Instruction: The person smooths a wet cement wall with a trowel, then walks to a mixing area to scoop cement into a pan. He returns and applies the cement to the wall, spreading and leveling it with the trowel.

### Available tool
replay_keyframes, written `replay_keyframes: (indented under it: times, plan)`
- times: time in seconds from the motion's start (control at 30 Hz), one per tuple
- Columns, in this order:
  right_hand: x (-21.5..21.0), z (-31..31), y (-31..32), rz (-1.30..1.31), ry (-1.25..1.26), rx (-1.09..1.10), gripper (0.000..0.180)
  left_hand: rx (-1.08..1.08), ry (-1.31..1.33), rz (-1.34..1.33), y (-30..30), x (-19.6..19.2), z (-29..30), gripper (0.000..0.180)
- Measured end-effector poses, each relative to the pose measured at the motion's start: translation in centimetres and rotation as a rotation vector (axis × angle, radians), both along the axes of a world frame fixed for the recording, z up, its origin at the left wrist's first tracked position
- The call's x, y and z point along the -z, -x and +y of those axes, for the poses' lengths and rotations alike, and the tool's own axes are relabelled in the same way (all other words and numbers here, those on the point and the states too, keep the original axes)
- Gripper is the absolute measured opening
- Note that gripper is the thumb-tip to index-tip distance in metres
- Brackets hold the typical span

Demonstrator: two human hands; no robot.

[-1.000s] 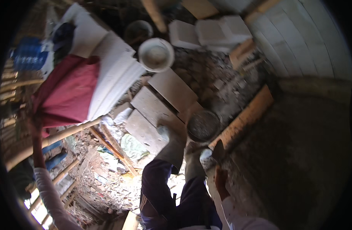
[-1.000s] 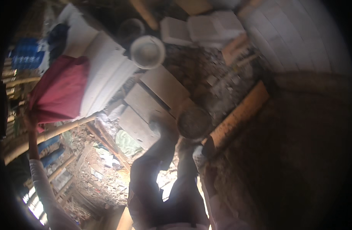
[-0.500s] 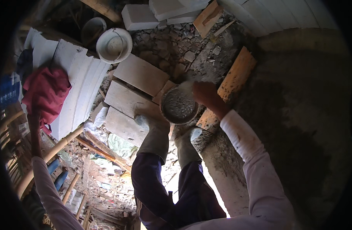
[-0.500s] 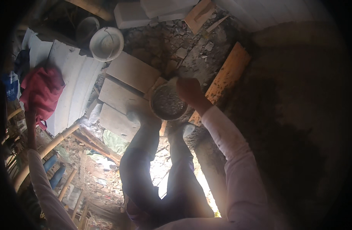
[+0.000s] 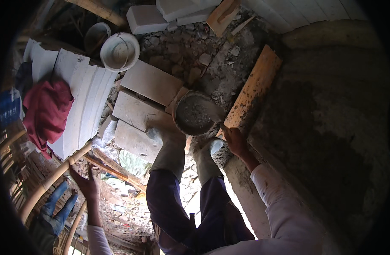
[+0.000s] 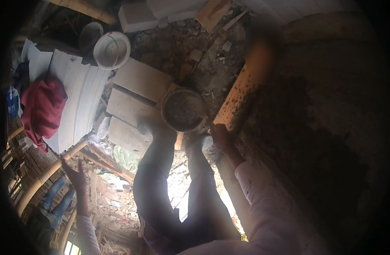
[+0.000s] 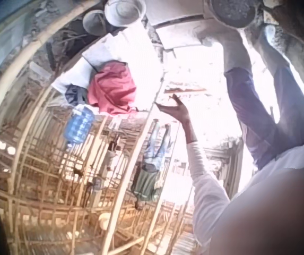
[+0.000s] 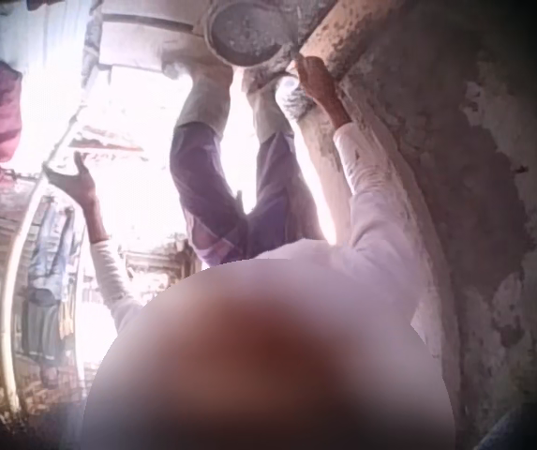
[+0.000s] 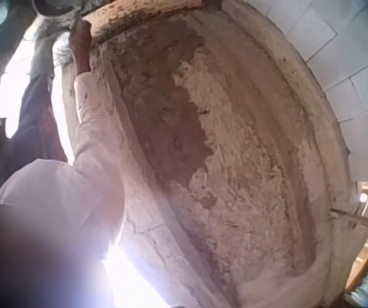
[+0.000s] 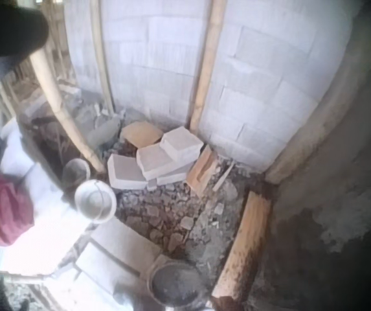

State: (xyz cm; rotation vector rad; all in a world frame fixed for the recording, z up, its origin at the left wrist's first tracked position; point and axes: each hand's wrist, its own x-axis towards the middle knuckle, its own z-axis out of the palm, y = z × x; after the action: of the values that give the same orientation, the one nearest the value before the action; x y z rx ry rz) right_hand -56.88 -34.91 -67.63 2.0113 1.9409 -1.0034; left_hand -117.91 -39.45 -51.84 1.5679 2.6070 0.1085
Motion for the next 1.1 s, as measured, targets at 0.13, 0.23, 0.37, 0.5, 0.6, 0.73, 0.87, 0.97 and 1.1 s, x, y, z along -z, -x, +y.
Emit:
replay_keyframes:
  times: [0.13,0.23,0.37,0.5,0.6,0.73,0.87,0.97,1.1]
  plan:
    - [2.0,-4.8,0.8,0.110,-0.211,0.209,0.031,0.123,0.484,-0.621,-15.1,0.8,-12.0,0.089]
    - [3.2,-2.5,0.9,0.070,-0.364,0.348,0.029,0.081,0.592,-0.758,-20.4,2.5,-15.3,0.083]
    - [5.2,4.7,0.1,0.069,-0.555,0.184,0.027,0.037,0.516,-0.609,-22.3,3.2,-14.4,0.075]
    - [5.5,8.0,-0.2,0.034,-0.322,0.008,0.031,0.099,0.436,-0.588,-23.3,2.5,-12.6,0.076]
    - [3.2,7.0,-1.1,0.129,-0.312,-0.064,0.029,0.074,0.465,-0.529,-24.3,2.5,-10.7,0.080]
    - [-1.4,4.4,-3.1,0.115,-0.224,-0.115,0.030,-0.005,0.603,-0.487,-24.8,3.9,-7.8,0.083]
    - [-2.6,1.0,-3.3,-0.051,0.028,-0.226,0.033,-0.028,0.696,-0.445,-24.0,4.7,-6.2,0.083]
    - [0.3,-2.6,-2.5,-0.046,0.038,-0.130,0.034,-0.034,0.648,-0.467,-23.5,4.7,-5.8,0.083]
    - [5.0,-7.5,-2.2,-0.026,0.066,0.129,0.035,-0.056,0.676,-0.473,-23.1,4.6,-5.4,0.081]
